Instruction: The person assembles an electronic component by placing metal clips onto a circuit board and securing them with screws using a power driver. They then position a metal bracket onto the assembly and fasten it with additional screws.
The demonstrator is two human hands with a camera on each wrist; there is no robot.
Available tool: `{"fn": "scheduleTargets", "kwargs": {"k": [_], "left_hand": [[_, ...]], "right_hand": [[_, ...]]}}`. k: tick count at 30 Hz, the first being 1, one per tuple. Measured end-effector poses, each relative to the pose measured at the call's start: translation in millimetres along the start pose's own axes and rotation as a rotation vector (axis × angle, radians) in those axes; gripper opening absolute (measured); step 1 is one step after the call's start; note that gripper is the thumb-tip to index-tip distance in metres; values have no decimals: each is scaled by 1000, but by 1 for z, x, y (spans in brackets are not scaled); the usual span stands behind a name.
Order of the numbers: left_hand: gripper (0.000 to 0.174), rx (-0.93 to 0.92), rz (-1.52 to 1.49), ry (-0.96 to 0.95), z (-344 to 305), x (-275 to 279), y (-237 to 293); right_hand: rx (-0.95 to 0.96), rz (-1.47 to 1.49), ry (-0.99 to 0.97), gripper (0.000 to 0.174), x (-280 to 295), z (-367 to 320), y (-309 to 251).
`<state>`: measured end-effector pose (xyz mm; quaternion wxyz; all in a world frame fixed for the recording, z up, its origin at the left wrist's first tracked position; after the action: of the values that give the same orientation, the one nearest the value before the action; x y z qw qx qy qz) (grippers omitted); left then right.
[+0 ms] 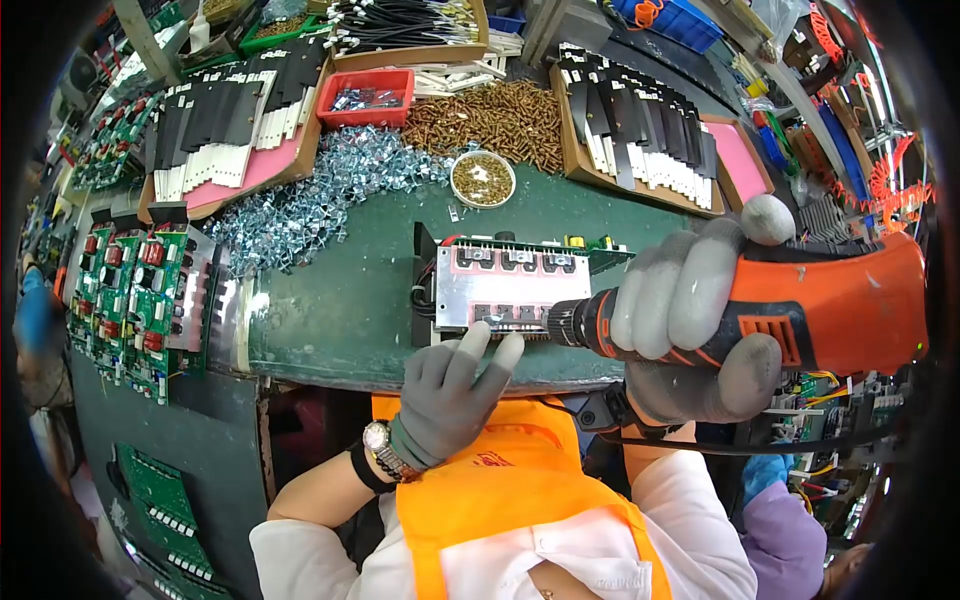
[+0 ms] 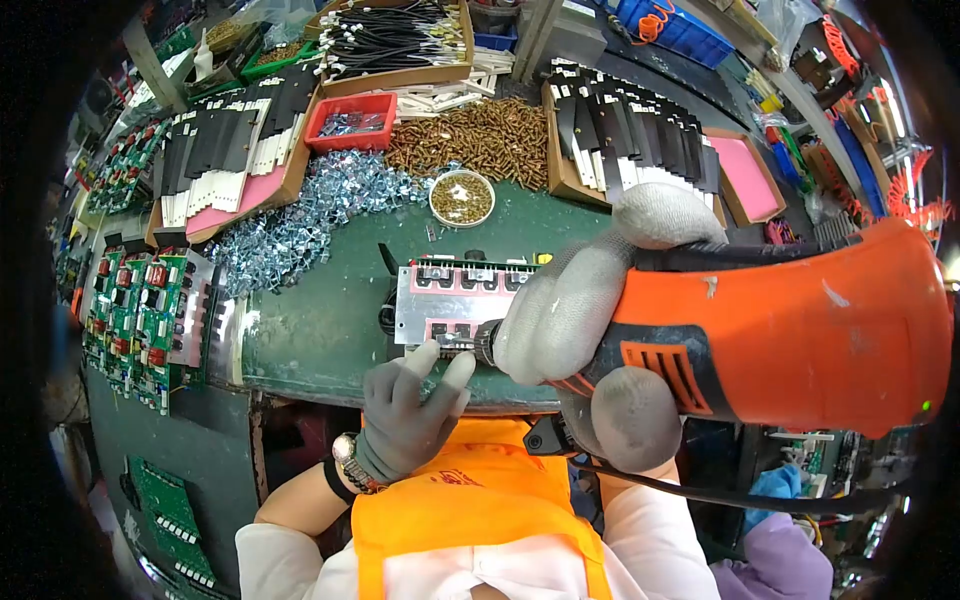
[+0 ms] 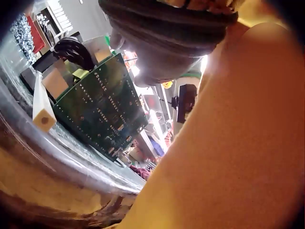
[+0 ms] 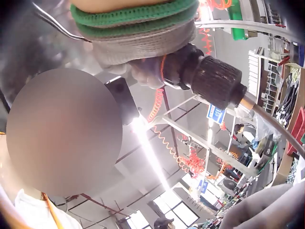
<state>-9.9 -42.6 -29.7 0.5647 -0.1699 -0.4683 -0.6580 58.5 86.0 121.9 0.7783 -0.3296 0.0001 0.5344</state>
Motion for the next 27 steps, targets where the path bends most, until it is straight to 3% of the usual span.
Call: {"fn": "scheduleTargets", "kwargs": {"k": [10, 16, 19, 22, 27], "left_hand": [[55, 69, 79, 12, 3, -14, -2], [55, 60, 57, 30, 1, -11, -2], [55, 58, 47, 27, -1, -12, -4], [55, 59, 45, 18, -2, -13, -3], [55, 62, 37, 9, 2, -13, -1]], "right_hand": [[14, 20, -58, 70, -4, 0, 0], [28, -3, -80, 71, -9, 1, -2], [19, -92, 5, 71, -8, 1, -5], [-8, 43, -104, 71, 0, 2, 7], [-41, 18, -84, 71, -6, 1, 8]]}}
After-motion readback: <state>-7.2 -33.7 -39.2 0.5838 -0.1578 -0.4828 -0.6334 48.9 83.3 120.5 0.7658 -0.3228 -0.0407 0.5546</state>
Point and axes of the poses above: each hand's wrist, its own z-axis towards the middle knuckle, its own x-axis out of the back of the hand, y = z × x, the point moved 7 cm from there along z, towards the middle knuckle, and after that the axes turned 13 degrees about x, right-handed, at the moved point
